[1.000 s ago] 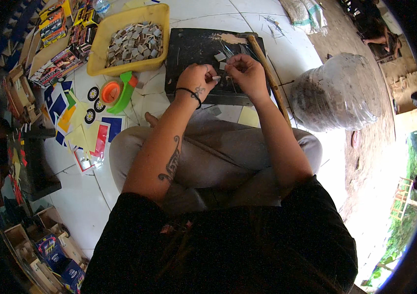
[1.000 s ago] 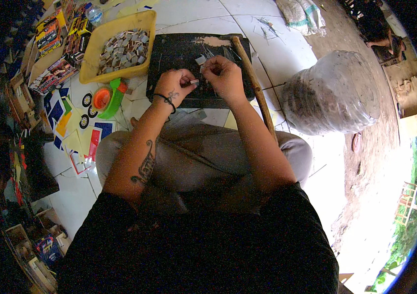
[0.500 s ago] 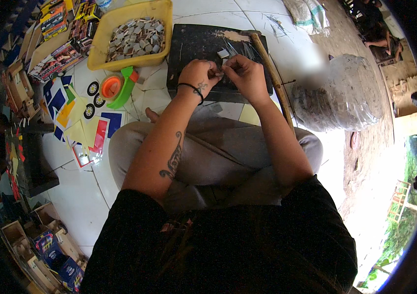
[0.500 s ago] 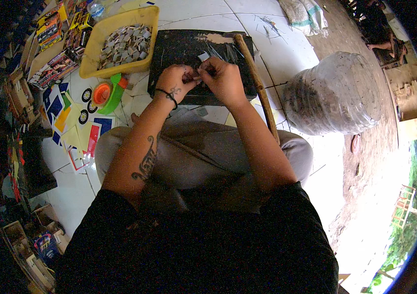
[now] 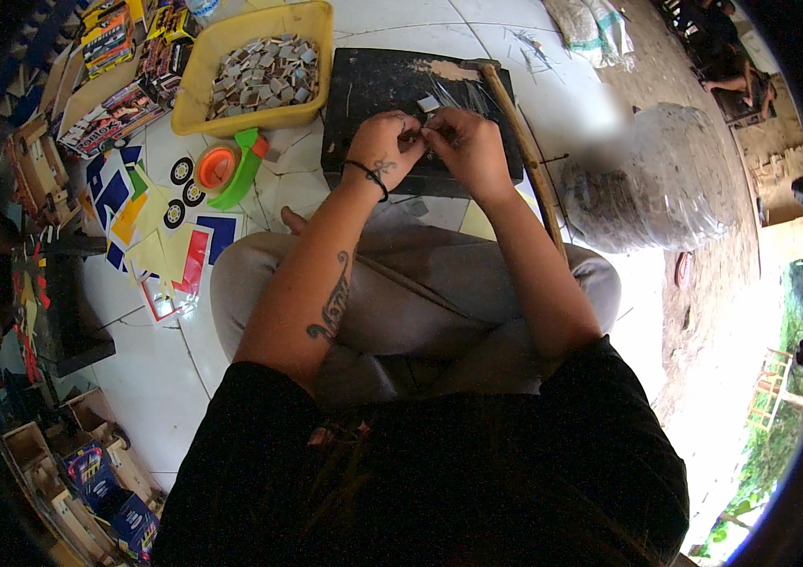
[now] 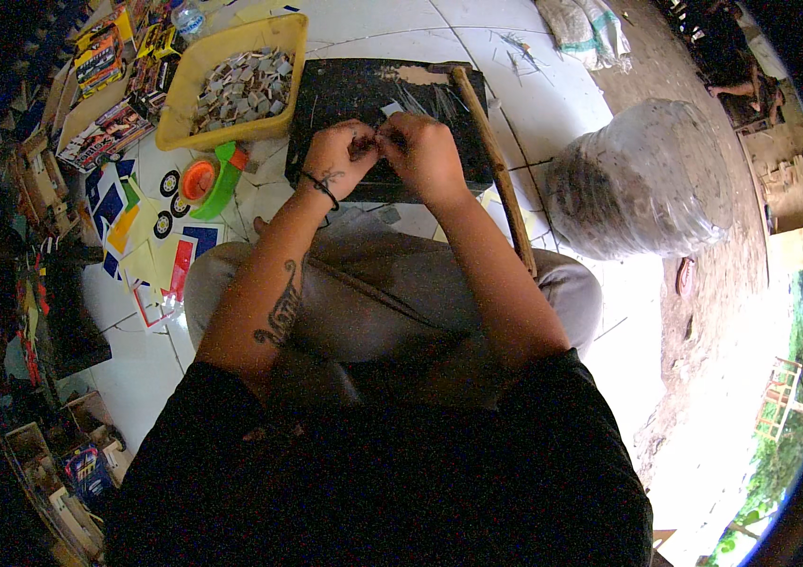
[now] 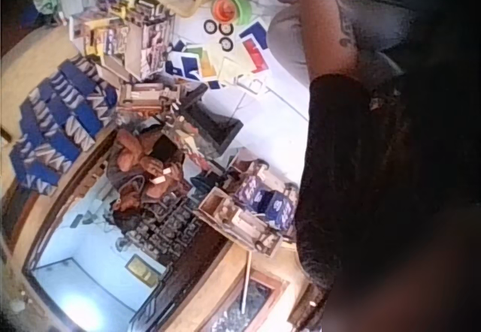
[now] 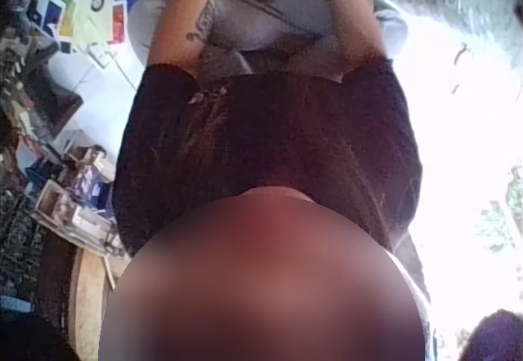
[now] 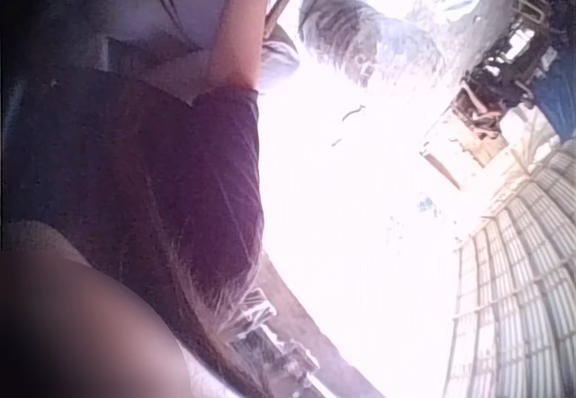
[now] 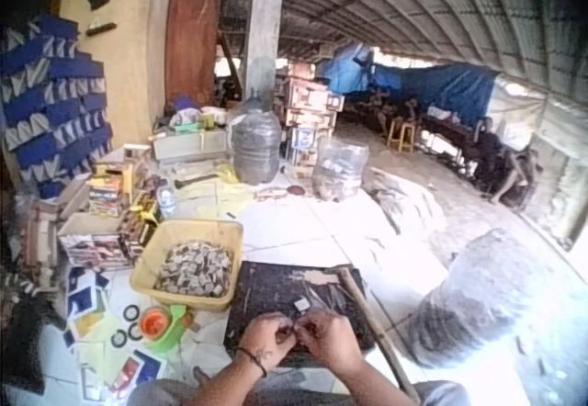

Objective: The person sits on the floor and repeatedly places small white square tiles on a black board, then strikes them with a hammer. The person adjusts the tiles between strikes and continues the process for the duration of the clip.

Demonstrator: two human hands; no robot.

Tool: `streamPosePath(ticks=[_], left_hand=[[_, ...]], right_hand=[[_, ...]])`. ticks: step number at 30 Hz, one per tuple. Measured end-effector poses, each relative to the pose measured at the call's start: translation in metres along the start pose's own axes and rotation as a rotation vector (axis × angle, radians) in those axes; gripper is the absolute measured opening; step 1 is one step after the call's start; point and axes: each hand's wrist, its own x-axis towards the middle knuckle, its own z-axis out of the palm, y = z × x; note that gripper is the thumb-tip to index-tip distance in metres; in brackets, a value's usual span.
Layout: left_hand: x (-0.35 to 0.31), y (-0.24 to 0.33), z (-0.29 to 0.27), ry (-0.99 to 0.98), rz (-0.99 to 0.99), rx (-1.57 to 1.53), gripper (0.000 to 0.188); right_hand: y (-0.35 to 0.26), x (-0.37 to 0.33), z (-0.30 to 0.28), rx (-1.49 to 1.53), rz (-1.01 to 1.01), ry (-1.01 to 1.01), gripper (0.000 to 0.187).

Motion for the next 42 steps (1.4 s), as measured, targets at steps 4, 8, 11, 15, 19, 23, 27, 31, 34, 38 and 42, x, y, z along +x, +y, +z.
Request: streamPosePath(ticks=[4, 8, 11, 15, 19, 23, 27, 31, 34, 38, 42], left_hand=[[-0.003, 0.004, 0.003, -0.016, -0.016, -0.032, 0.014], [-0.005, 0.003, 0.008, 0.100, 0.115, -0.005, 0.011], [-0.005, 0.001, 0.011, 0.100, 0.110, 0.028, 0.012], [-0.006, 0.000, 0.013, 0.128, 0.127, 0.008, 0.011], [-0.007, -0.001, 0.013, 0.114, 0.120, 0.014, 0.012], [-0.007, -0.001, 0.015, 0.110, 0.113, -0.016, 0.012], [-0.008, -0.003, 0.016, 0.121, 0.134, -0.008, 0.011], [-0.009, -0.004, 0.018, 0.136, 0.160, 0.004, 0.011], [-0.010, -0.005, 0.019, 0.134, 0.155, 0.014, 0.012], [-0.011, -0.005, 0.019, 0.137, 0.137, 0.028, 0.012], [-0.010, -0.005, 0.019, 0.125, 0.127, 0.007, 0.012]], right_hand=[[0.004, -0.017, -0.034, -0.446, -0.007, 0.097, 0.041], [0.021, -0.058, -0.063, -0.766, 0.495, -0.161, 0.066], [0.024, -0.074, -0.071, -0.510, 0.514, -0.046, 0.052], [-0.019, -0.106, -0.098, 0.102, 0.592, -0.031, 0.041], [-0.069, -0.142, -0.126, 0.072, 0.647, -0.179, 0.044], [-0.090, -0.159, -0.125, -0.079, 0.430, -0.114, 0.048], [-0.091, -0.160, -0.124, -0.179, 0.436, -0.214, 0.052], [-0.090, -0.161, -0.124, -0.130, 0.394, -0.162, 0.052], [-0.088, -0.162, -0.122, -0.143, 0.355, -0.184, 0.053], [-0.089, -0.163, -0.122, -0.158, 0.354, -0.157, 0.054], [-0.093, -0.162, -0.122, -0.229, 0.350, -0.168, 0.055]])
